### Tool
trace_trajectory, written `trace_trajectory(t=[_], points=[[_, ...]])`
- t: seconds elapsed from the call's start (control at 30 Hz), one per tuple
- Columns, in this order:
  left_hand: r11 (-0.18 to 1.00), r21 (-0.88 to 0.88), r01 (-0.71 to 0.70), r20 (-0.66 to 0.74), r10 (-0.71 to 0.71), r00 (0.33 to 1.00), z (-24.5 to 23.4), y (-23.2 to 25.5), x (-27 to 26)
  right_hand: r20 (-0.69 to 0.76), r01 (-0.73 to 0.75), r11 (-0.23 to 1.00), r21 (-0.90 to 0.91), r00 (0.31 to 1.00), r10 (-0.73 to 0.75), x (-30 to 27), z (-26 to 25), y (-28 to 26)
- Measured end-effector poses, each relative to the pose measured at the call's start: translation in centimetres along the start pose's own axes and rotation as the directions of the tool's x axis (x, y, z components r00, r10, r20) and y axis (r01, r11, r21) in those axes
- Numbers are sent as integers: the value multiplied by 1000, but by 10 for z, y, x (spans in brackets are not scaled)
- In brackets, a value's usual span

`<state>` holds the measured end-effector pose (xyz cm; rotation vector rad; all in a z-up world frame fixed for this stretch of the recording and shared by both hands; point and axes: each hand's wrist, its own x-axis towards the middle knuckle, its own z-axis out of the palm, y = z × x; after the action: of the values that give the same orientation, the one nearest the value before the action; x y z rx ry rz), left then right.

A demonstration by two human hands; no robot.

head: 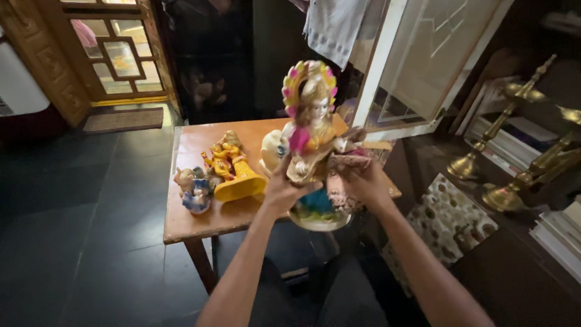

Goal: The person wipes a small statue of a deity with a patterned cloth. They hold the statue with one hand and rub its surface with the cloth in the other hand, focusing on the head and upper body. The statue is placed on a wooden table alongside other small figurines.

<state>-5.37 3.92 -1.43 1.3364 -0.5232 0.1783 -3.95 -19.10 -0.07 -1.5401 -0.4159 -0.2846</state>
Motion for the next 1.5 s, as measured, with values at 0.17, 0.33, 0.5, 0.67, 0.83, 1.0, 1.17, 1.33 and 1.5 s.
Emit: trace_trajectory(t=[0.17,0.33,0.5,0.67,0.83,1.0,1.17,1.33,1.5], points=[[1000,-13,24,-8,-24,1000,-8,-54,-11,28,-36,999,-1,999,36,-8,-4,63],[996,-83,40,20,-38,999,-16,-90,-15,-37,-116,987,109,992,120,-21,-2,93],[995,-27,99,69,-97,993,-27,-97,-13,-51,13,963,268,999,1,-28,3,119],[989,126,80,109,-94,990,-35,-74,-5,-102,41,997,66,994,-35,-26,4,136],[816,576,49,77,-113,991,-46,-47,7,-210,30,989,-144,976,-61,-21,12,146],[938,331,105,53,-130,990,-53,-61,18,-199,42,999,33,979,-35,-4,21,155],[939,293,181,12,-193,981,-65,-83,26,-192,122,972,-201,968,-162,10,26,156],[919,360,157,-1,-168,986,-70,-94,37,-188,13,977,-214,981,-54,20,27,155],[941,310,136,26,-151,988,-73,-91,44,-191,57,991,-125,978,-80,30,29,171]])
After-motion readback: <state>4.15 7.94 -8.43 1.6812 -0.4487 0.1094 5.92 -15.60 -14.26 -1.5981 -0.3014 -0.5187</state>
